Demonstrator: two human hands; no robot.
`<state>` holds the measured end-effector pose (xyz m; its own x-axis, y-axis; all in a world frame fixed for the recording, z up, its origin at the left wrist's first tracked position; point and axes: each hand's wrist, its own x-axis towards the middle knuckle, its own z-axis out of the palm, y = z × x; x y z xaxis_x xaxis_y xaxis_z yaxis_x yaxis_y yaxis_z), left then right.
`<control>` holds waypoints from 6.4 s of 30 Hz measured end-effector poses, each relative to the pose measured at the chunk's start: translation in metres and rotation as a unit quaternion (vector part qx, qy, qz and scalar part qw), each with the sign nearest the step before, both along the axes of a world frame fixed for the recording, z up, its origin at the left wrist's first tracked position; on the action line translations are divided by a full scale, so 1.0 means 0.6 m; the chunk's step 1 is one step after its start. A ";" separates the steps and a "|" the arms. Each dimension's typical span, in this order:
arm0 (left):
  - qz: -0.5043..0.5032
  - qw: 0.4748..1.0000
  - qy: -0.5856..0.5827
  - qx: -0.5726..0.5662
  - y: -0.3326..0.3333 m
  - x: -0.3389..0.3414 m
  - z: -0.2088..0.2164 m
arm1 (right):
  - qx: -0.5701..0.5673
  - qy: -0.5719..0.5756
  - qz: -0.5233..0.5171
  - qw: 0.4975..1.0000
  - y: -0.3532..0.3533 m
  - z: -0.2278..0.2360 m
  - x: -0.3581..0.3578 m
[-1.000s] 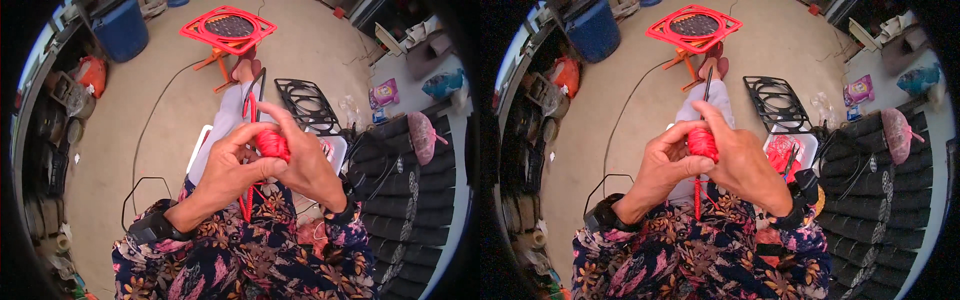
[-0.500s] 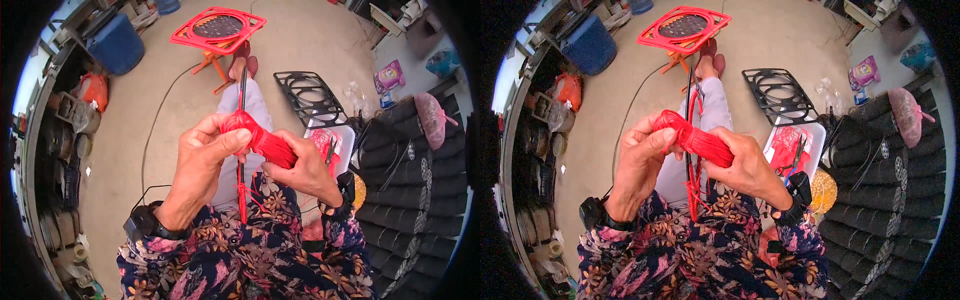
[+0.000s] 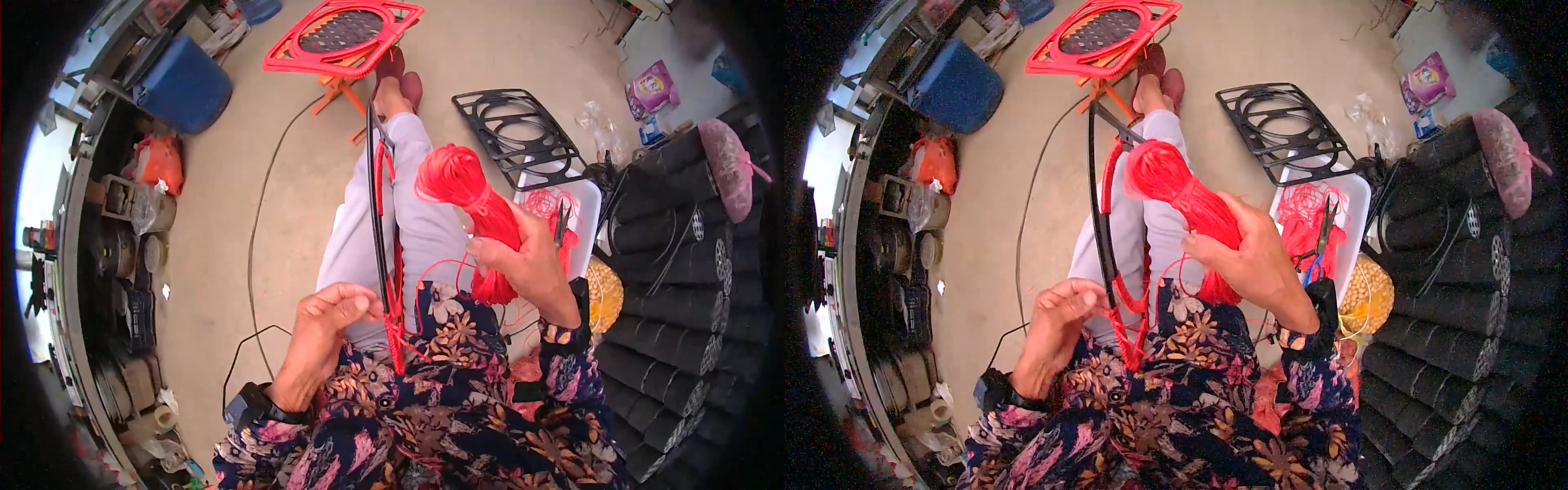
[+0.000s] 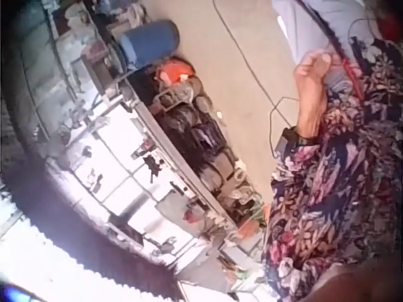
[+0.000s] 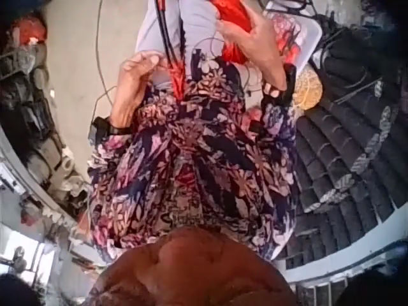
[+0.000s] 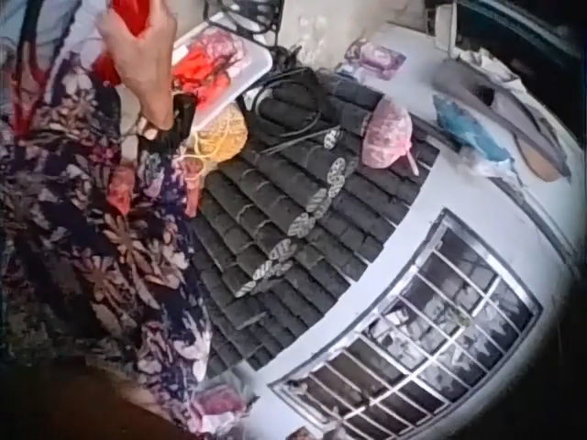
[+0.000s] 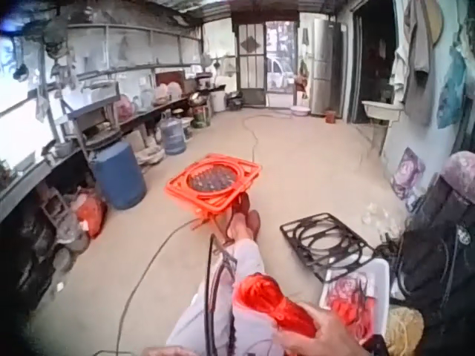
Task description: The person is seen wrapping a red plastic frame with a red plastic cord.
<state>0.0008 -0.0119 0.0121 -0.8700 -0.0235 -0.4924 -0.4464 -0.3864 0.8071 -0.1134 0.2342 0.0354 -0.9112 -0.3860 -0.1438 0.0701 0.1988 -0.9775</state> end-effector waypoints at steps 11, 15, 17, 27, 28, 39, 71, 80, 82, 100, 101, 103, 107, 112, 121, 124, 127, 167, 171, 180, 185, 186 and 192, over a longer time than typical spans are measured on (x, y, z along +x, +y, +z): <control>-0.011 0.999 -0.002 0.035 -0.003 0.011 0.003 | 0.046 0.092 0.092 0.990 -0.038 0.030 0.010; -0.001 0.998 0.056 0.021 -0.026 -0.001 0.006 | 0.077 0.163 0.107 0.978 -0.062 0.063 0.012; 0.007 0.993 0.119 0.000 -0.027 -0.013 0.026 | 0.081 0.153 0.117 0.978 -0.066 0.092 0.016; -0.018 0.959 0.270 0.084 -0.004 -0.050 0.102 | 0.089 0.180 0.110 0.973 -0.103 0.166 0.041; -0.014 0.959 0.267 0.090 -0.004 -0.049 0.099 | 0.101 0.209 0.112 0.966 -0.100 0.160 0.041; -0.026 0.966 0.232 0.115 0.002 -0.039 0.088 | 0.122 0.219 0.140 0.958 -0.103 0.137 0.036; -0.448 0.839 0.255 -0.177 0.063 -0.050 0.081 | -0.602 0.014 0.192 0.775 0.091 0.263 -0.110; -0.123 0.973 0.194 -0.024 0.037 -0.062 0.082 | -0.402 0.128 0.064 0.905 0.145 0.177 -0.100; -0.022 0.973 0.225 -0.050 0.022 -0.061 0.062 | -0.293 0.147 0.055 0.943 0.115 0.151 -0.047; -0.104 0.972 0.137 -0.160 -0.029 -0.002 -0.033 | 0.296 0.277 0.356 0.842 -0.038 -0.019 0.053; -0.103 0.973 0.136 -0.158 -0.028 0.000 -0.030 | 0.317 0.306 0.360 0.823 -0.044 -0.022 0.053; -0.120 0.984 0.100 -0.082 -0.028 0.005 -0.020 | 0.307 0.283 0.371 0.829 -0.056 -0.025 0.052; -0.122 0.986 0.098 -0.053 -0.028 0.008 -0.017 | 0.286 0.204 0.351 0.868 -0.069 -0.037 0.059; -0.183 0.976 0.108 -0.046 -0.042 0.005 -0.020 | 0.222 0.112 0.298 0.922 -0.083 -0.045 0.078; -0.112 0.989 0.069 -0.064 -0.053 0.002 -0.011 | 0.182 0.232 0.244 0.924 -0.087 -0.012 0.071; -0.096 0.990 0.068 -0.075 -0.056 0.003 -0.003 | 0.143 0.246 0.227 0.931 -0.094 0.013 0.056; -0.077 0.988 0.094 -0.097 -0.057 0.004 0.007 | 0.110 0.213 0.221 0.945 -0.137 0.038 0.062; 0.090 0.984 0.057 0.146 -0.014 0.009 -0.017 | -0.447 -0.133 0.069 0.882 -0.144 0.121 0.055; 0.035 0.990 0.054 0.129 -0.008 0.005 -0.035 | -0.474 -0.168 0.072 0.861 -0.066 0.162 0.040; -0.011 0.985 0.010 0.171 0.013 0.013 -0.024 | -0.276 -0.071 0.044 0.958 0.172 0.164 0.083; -0.038 0.966 0.011 0.257 0.018 0.023 -0.030 | 0.243 -0.103 -0.137 0.955 0.255 0.104 0.100; -0.038 0.951 0.001 0.305 0.021 0.024 -0.033 | 0.339 -0.155 -0.158 0.914 0.222 0.100 0.101; -0.011 0.946 -0.023 0.323 0.037 0.028 -0.024 | 0.376 0.044 -0.081 0.922 0.181 -0.044 0.091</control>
<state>0.0175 0.0103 -0.0023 -0.8438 0.3131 -0.4359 -0.4890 -0.7832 0.3841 -0.0586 0.3430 0.0088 -0.9688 -0.0656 -0.2392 0.0856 0.8168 -0.5706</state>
